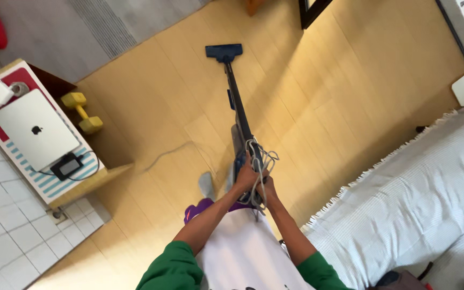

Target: The person wraps a power cord around a vacuum cleaner by hand while walking through a room.

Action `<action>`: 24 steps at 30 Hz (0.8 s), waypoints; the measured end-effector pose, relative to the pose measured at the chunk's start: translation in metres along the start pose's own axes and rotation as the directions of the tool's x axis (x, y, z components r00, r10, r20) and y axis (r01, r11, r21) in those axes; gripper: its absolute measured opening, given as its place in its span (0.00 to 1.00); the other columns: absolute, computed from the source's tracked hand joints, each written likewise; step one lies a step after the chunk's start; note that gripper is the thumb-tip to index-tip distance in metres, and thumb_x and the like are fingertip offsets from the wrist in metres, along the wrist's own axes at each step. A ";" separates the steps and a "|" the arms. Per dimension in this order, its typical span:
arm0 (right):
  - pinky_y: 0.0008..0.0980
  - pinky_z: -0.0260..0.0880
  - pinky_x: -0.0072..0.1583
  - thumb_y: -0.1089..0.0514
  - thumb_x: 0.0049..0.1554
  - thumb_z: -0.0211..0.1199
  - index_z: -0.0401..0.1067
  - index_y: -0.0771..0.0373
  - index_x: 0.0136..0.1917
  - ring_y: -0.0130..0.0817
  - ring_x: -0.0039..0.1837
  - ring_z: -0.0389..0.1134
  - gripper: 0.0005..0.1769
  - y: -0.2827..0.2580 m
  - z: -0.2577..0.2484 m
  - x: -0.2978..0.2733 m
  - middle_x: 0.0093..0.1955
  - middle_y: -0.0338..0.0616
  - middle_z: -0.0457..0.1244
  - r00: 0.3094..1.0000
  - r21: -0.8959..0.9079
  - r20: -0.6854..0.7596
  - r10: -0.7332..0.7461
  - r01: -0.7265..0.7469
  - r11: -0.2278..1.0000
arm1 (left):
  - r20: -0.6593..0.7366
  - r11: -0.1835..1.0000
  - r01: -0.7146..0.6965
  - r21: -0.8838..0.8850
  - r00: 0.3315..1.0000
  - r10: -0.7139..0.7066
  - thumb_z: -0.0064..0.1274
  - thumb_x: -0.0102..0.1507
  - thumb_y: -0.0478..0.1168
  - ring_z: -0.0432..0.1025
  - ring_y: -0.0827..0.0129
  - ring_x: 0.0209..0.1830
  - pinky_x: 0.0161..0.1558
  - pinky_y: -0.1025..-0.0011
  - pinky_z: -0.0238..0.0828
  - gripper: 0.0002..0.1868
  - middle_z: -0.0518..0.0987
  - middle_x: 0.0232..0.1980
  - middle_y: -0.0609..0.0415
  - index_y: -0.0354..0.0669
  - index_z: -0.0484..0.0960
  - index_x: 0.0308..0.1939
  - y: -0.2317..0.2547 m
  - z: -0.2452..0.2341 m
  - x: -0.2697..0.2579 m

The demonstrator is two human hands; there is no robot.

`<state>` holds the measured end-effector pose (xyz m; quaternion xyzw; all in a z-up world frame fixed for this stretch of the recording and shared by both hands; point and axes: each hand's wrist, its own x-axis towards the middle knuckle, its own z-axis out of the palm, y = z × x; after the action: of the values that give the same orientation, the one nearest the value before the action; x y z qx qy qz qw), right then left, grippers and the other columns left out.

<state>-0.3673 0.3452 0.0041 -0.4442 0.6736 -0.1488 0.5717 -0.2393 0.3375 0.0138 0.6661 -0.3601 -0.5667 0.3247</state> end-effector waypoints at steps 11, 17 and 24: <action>0.32 0.70 0.45 0.61 0.54 0.65 0.73 0.69 0.54 0.30 0.46 0.68 0.16 0.113 -0.196 -0.061 0.45 0.42 0.68 0.990 0.122 0.128 0.051 -0.067 0.990 | -0.022 0.993 0.105 0.055 0.994 -0.104 0.66 0.56 0.59 0.77 0.35 0.49 0.55 0.57 0.73 0.72 0.80 0.55 0.30 0.42 0.22 0.80 -0.001 0.223 -0.078; 0.35 0.71 0.47 0.60 0.51 0.67 0.72 0.70 0.55 0.30 0.46 0.68 0.19 0.171 -0.332 -0.087 0.45 0.42 0.68 0.972 -0.009 0.187 -0.141 0.146 0.989 | -0.022 0.993 0.118 0.032 0.993 -0.117 0.61 0.58 0.60 0.80 0.40 0.41 0.45 0.59 0.77 0.73 0.83 0.46 0.31 0.36 0.16 0.79 -0.019 0.376 -0.101; 0.36 0.73 0.50 0.65 0.36 0.72 0.77 0.69 0.54 0.37 0.47 0.71 0.28 0.157 -0.443 -0.075 0.46 0.49 0.71 0.943 -0.136 0.334 0.002 0.047 0.990 | 0.397 0.981 0.146 -0.125 0.914 -0.085 0.67 0.56 0.55 0.79 0.56 0.37 0.40 0.65 0.77 0.72 0.85 0.42 0.35 0.26 0.25 0.77 -0.007 0.381 -0.095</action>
<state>-0.8377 0.3552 0.0746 -0.5103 0.5710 -0.0297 0.6424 -0.6247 0.4124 0.0018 0.5333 -0.3331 -0.7320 0.2621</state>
